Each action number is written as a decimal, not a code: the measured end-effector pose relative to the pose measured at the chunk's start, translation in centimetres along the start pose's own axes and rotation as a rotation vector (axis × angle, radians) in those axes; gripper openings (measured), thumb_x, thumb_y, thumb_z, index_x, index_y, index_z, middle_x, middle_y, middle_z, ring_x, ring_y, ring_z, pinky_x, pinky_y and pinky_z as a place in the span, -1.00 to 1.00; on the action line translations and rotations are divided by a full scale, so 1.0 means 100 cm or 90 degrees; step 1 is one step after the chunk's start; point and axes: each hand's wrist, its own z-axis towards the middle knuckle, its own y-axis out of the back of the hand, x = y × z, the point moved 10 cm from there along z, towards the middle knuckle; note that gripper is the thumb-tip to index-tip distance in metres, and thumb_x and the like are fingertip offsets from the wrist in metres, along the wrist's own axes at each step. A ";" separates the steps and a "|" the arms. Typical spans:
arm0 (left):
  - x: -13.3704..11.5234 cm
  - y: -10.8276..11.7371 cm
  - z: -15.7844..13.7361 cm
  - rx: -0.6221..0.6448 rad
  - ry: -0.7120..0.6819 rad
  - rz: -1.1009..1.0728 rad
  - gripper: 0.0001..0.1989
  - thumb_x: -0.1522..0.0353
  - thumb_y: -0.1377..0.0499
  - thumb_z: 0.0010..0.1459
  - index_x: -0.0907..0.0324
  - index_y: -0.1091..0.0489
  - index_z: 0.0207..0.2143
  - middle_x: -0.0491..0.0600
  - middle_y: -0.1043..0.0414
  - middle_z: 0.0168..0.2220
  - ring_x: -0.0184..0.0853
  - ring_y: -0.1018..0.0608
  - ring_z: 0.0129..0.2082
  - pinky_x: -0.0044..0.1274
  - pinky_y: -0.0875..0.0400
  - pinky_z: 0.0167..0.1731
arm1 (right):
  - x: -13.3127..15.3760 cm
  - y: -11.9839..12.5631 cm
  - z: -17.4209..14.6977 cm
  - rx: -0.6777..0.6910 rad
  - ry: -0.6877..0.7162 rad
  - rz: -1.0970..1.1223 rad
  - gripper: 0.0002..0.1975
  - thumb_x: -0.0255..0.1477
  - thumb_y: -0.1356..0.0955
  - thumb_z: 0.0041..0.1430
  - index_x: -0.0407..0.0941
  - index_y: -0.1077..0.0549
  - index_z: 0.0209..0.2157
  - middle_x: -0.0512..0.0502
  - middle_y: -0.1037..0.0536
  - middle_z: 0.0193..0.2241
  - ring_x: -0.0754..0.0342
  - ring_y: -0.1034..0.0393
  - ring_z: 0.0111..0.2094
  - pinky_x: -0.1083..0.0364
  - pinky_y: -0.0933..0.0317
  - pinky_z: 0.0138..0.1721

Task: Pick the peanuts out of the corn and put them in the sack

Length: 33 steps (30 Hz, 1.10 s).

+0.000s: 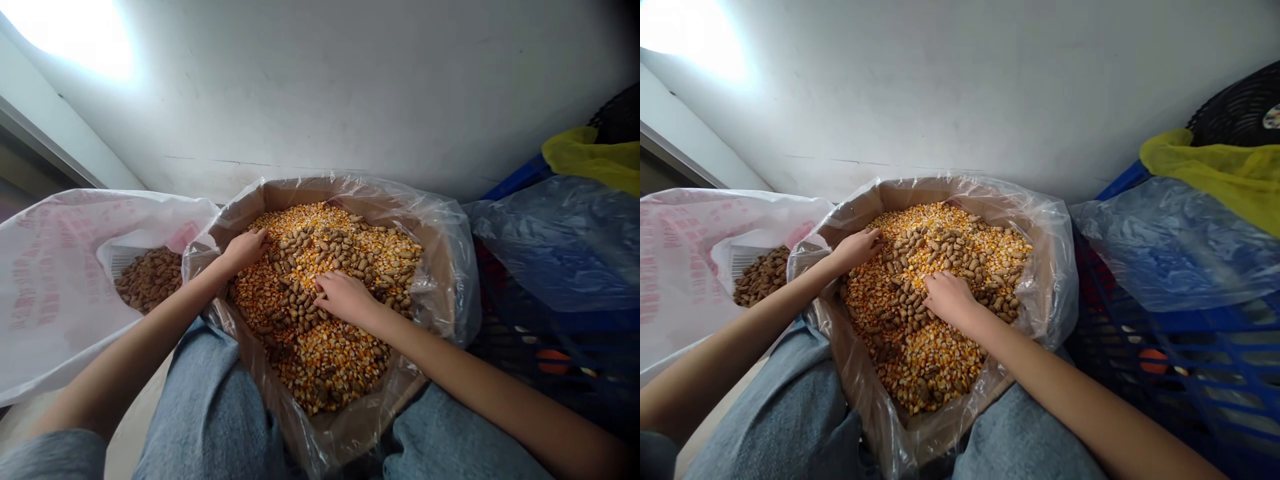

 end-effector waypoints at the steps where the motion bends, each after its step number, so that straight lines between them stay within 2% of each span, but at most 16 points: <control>1: 0.002 0.000 0.001 -0.013 0.003 -0.016 -0.71 0.25 0.09 0.07 0.21 -0.21 -0.21 0.07 -0.34 -0.27 -0.24 -0.42 -0.32 -0.50 -0.26 -0.36 | -0.001 -0.001 0.000 0.004 0.006 0.000 -0.85 -0.38 -0.30 -0.01 -0.13 -0.34 -0.36 -0.11 -0.41 -0.31 0.00 -0.25 -0.23 0.12 -0.14 -0.33; 5: 0.014 -0.001 0.001 -0.069 0.028 -0.146 -0.72 0.20 0.04 0.03 0.21 -0.26 -0.32 0.03 -0.33 -0.35 -0.28 -0.39 -0.39 -0.51 -0.24 -0.39 | -0.001 -0.006 0.001 0.016 0.036 0.002 -0.89 -0.41 -0.32 -0.04 -0.13 -0.36 -0.41 -0.10 -0.40 -0.34 0.02 -0.26 -0.27 0.14 -0.12 -0.37; 7: 0.021 0.002 0.001 -0.108 0.049 -0.267 -0.74 0.20 -0.01 -0.01 0.21 -0.27 -0.39 -0.01 -0.31 -0.41 -0.32 -0.36 -0.42 -0.52 -0.23 -0.41 | -0.003 -0.004 0.002 0.002 0.038 0.031 -0.90 -0.41 -0.33 -0.06 -0.14 -0.36 -0.46 -0.10 -0.40 -0.37 0.02 -0.25 -0.28 0.13 -0.11 -0.36; 9: 0.029 0.003 0.000 -0.132 0.092 -0.445 -0.78 0.23 -0.05 -0.05 0.22 -0.26 -0.44 -0.07 -0.27 -0.49 -0.37 -0.33 -0.48 -0.55 -0.21 -0.46 | -0.008 0.002 0.003 -0.019 0.020 0.124 -0.87 -0.37 -0.33 -0.07 -0.15 -0.35 -0.50 -0.09 -0.39 -0.40 0.03 -0.25 -0.31 0.12 -0.10 -0.36; 11: 0.031 -0.001 0.000 -0.110 0.140 -0.703 -0.82 0.26 -0.07 -0.08 0.22 -0.23 -0.48 -0.11 -0.20 -0.57 -0.44 -0.28 -0.57 -0.60 -0.18 -0.56 | -0.015 0.008 0.004 -0.025 0.000 0.311 -0.82 -0.30 -0.31 -0.05 -0.15 -0.34 -0.50 -0.06 -0.38 -0.44 0.09 -0.26 -0.38 0.13 -0.10 -0.37; 14: 0.012 0.004 0.003 -0.026 0.136 -1.122 -0.87 0.34 -0.06 -0.10 0.22 -0.17 -0.50 -0.13 -0.17 -0.57 -0.52 -0.21 -0.64 -0.66 -0.10 -0.68 | -0.025 0.017 0.004 -0.021 -0.013 0.722 -0.81 -0.29 -0.27 -0.03 -0.13 -0.30 -0.43 -0.01 -0.36 -0.46 0.16 -0.24 -0.45 0.15 -0.12 -0.41; 15: 0.005 0.011 0.004 -0.012 0.123 -1.219 -0.89 0.37 -0.05 -0.11 0.22 -0.16 -0.50 -0.13 -0.18 -0.55 -0.54 -0.20 -0.65 -0.67 -0.09 -0.69 | -0.028 0.021 0.004 -0.031 -0.012 0.859 -0.83 -0.32 -0.27 -0.04 -0.12 -0.29 -0.40 0.01 -0.35 -0.45 0.18 -0.24 -0.45 0.16 -0.13 -0.41; 17: -0.003 0.026 0.009 -0.012 0.093 -1.312 -0.91 0.43 -0.04 -0.13 0.22 -0.15 -0.48 -0.13 -0.19 -0.54 -0.56 -0.20 -0.65 -0.69 -0.08 -0.69 | -0.039 0.028 0.006 -0.067 -0.017 1.066 -0.83 -0.37 -0.24 -0.06 -0.10 -0.25 -0.36 0.02 -0.34 -0.43 0.20 -0.24 -0.46 0.19 -0.14 -0.44; 19: -0.010 0.037 0.016 -0.026 0.057 -1.293 -0.84 0.46 -0.03 -0.14 0.20 -0.19 -0.40 -0.16 -0.18 -0.55 -0.56 -0.21 -0.66 -0.69 -0.09 -0.68 | -0.052 0.032 0.011 -0.104 -0.044 1.123 -0.83 -0.35 -0.21 -0.04 -0.10 -0.24 -0.36 0.03 -0.32 -0.47 0.21 -0.20 -0.52 0.21 -0.09 -0.52; 21: -0.018 0.041 0.023 -0.034 0.014 -1.185 -0.74 0.45 -0.01 -0.13 0.16 -0.20 -0.28 -0.17 -0.17 -0.55 -0.54 -0.20 -0.67 -0.68 -0.08 -0.68 | -0.065 0.035 0.019 -0.146 -0.090 1.006 -0.80 -0.28 -0.19 -0.01 -0.12 -0.26 -0.39 0.02 -0.29 -0.52 0.22 -0.15 -0.59 0.21 -0.01 -0.60; 23: -0.026 0.039 0.028 -0.043 -0.020 -0.990 -0.74 0.39 0.00 -0.09 0.16 -0.23 -0.26 -0.16 -0.18 -0.56 -0.52 -0.20 -0.66 -0.66 -0.08 -0.67 | -0.072 0.044 0.028 -0.187 -0.109 0.749 -0.74 -0.22 -0.21 0.00 -0.13 -0.29 -0.41 0.01 -0.29 -0.55 0.20 -0.13 -0.60 0.21 0.03 -0.61; 26: -0.041 0.033 0.029 -0.061 -0.096 -0.584 -0.77 0.25 -0.06 -0.07 0.18 -0.31 -0.35 -0.12 -0.26 -0.53 -0.46 -0.28 -0.58 -0.61 -0.14 -0.57 | -0.061 0.056 0.038 -0.225 -0.076 0.313 -0.75 -0.24 -0.28 -0.04 -0.12 -0.33 -0.36 -0.06 -0.36 -0.44 0.12 -0.22 -0.48 0.18 0.00 -0.54; 28: -0.050 0.027 0.026 -0.062 -0.142 -0.363 -0.73 0.17 -0.06 -0.07 0.15 -0.33 -0.35 -0.09 -0.33 -0.43 -0.40 -0.34 -0.49 -0.58 -0.16 -0.48 | -0.050 0.056 0.041 -0.234 -0.053 0.136 -0.76 -0.29 -0.28 -0.02 -0.11 -0.32 -0.30 -0.10 -0.38 -0.34 0.07 -0.25 -0.40 0.16 0.00 -0.51; 30: -0.053 0.020 0.023 -0.051 -0.163 -0.254 -0.71 0.15 -0.02 -0.02 0.12 -0.33 -0.32 -0.08 -0.36 -0.35 -0.35 -0.37 -0.42 -0.56 -0.17 -0.43 | -0.046 0.052 0.039 -0.235 -0.052 0.073 -0.77 -0.31 -0.27 0.00 -0.11 -0.30 -0.28 -0.11 -0.37 -0.28 0.07 -0.26 -0.39 0.16 0.00 -0.50; 33: -0.051 0.013 0.024 -0.027 -0.167 -0.248 -0.73 0.17 0.00 0.01 0.12 -0.32 -0.31 -0.07 -0.38 -0.33 -0.35 -0.38 -0.39 -0.57 -0.18 -0.40 | -0.055 0.051 0.033 -0.248 -0.077 0.108 -0.79 -0.29 -0.28 -0.02 -0.10 -0.28 -0.35 -0.06 -0.37 -0.32 0.10 -0.25 -0.44 0.17 0.02 -0.53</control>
